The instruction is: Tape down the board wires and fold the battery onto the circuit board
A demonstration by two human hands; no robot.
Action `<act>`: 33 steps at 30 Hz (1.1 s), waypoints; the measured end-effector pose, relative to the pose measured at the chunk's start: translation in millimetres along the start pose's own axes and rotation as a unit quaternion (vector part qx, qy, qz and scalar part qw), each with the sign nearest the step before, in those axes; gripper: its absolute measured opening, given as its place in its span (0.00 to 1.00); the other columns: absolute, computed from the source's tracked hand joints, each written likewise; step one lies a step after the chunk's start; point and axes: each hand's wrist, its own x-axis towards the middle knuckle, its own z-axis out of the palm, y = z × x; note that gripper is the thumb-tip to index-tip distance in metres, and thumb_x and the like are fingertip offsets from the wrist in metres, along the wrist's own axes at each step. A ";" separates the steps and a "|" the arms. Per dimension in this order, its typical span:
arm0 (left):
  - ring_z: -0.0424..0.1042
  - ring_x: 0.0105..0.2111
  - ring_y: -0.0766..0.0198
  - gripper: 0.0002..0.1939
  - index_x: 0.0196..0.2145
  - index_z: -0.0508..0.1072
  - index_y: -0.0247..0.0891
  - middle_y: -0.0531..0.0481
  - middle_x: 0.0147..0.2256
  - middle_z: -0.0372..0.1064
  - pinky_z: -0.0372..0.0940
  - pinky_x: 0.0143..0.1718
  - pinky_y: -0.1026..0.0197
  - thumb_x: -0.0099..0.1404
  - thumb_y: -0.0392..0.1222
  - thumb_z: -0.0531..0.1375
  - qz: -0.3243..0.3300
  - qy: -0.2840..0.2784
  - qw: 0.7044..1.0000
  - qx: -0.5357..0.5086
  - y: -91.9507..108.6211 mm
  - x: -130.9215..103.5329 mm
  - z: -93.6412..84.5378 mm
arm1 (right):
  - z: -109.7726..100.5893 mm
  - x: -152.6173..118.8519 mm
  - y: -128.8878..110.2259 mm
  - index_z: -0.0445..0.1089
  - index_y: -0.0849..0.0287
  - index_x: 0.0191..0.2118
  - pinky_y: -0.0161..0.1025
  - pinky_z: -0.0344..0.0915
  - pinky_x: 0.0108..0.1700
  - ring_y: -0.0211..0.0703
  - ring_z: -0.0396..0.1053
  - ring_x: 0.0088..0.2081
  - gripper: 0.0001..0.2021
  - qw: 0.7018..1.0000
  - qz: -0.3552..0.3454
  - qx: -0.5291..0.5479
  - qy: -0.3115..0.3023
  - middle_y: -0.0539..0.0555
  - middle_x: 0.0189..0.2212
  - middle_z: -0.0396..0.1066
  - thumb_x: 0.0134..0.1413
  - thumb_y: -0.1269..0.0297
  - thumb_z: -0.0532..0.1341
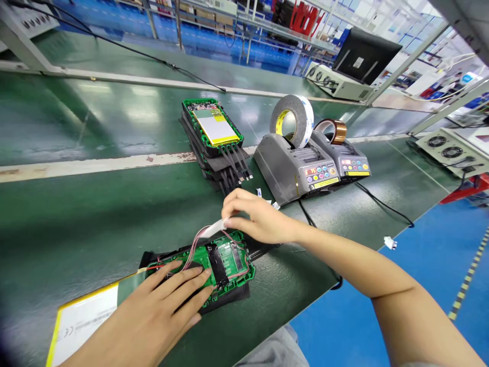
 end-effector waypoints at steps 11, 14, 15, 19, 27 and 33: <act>0.68 0.48 0.62 0.24 0.46 0.75 0.42 0.53 0.48 0.71 0.49 0.56 0.51 0.75 0.42 0.39 0.029 -0.012 0.998 0.048 -0.8 8.0 -18.3 | -5.8 -46.9 20.4 0.63 0.63 0.54 0.40 0.67 0.41 0.38 0.67 0.35 0.16 0.924 0.081 -0.261 0.266 0.55 0.38 0.69 0.60 0.72 0.56; 0.69 0.44 0.65 0.18 0.46 0.72 0.39 0.56 0.44 0.73 0.48 0.57 0.56 0.74 0.45 0.46 0.050 0.014 0.998 0.020 -2.1 11.7 -30.7 | 2.4 -54.8 23.9 0.56 0.63 0.60 0.42 0.67 0.45 0.38 0.68 0.37 0.21 0.934 0.089 -0.244 0.247 0.58 0.44 0.68 0.61 0.71 0.55; 0.69 0.44 0.67 0.15 0.46 0.71 0.38 0.57 0.43 0.73 0.48 0.57 0.59 0.73 0.46 0.48 0.040 0.032 0.999 -0.006 -2.4 13.4 -34.7 | 4.7 -55.4 22.5 0.57 0.63 0.59 0.42 0.67 0.46 0.37 0.68 0.38 0.21 0.941 0.086 -0.222 0.242 0.58 0.45 0.68 0.61 0.71 0.55; 0.62 0.48 0.60 0.20 0.52 0.63 0.34 0.46 0.46 0.65 0.55 0.52 0.56 0.67 0.48 0.56 -0.124 0.090 0.987 -0.048 -7.9 24.4 -41.5 | 11.8 -51.1 7.9 0.57 0.60 0.60 0.41 0.65 0.50 0.38 0.67 0.44 0.24 0.982 0.083 -0.075 0.153 0.56 0.49 0.67 0.59 0.64 0.60; 0.64 0.39 0.63 0.08 0.33 0.68 0.39 0.50 0.38 0.65 0.62 0.42 0.57 0.69 0.40 0.52 -0.178 -0.090 0.965 -0.169 -26.9 50.7 -42.7 | 31.6 -39.4 10.1 0.67 0.61 0.52 0.43 0.60 0.54 0.44 0.63 0.50 0.20 0.996 0.083 -0.022 -0.023 0.55 0.46 0.68 0.52 0.67 0.63; 0.68 0.33 0.69 0.11 0.35 0.70 0.41 0.55 0.32 0.68 0.63 0.33 0.69 0.71 0.45 0.51 -0.218 -0.104 0.943 -0.230 -36.2 19.8 -50.7 | 27.8 -43.9 27.0 0.65 0.61 0.56 0.39 0.64 0.48 0.40 0.67 0.46 0.21 0.995 0.059 0.058 -0.055 0.58 0.49 0.66 0.58 0.59 0.61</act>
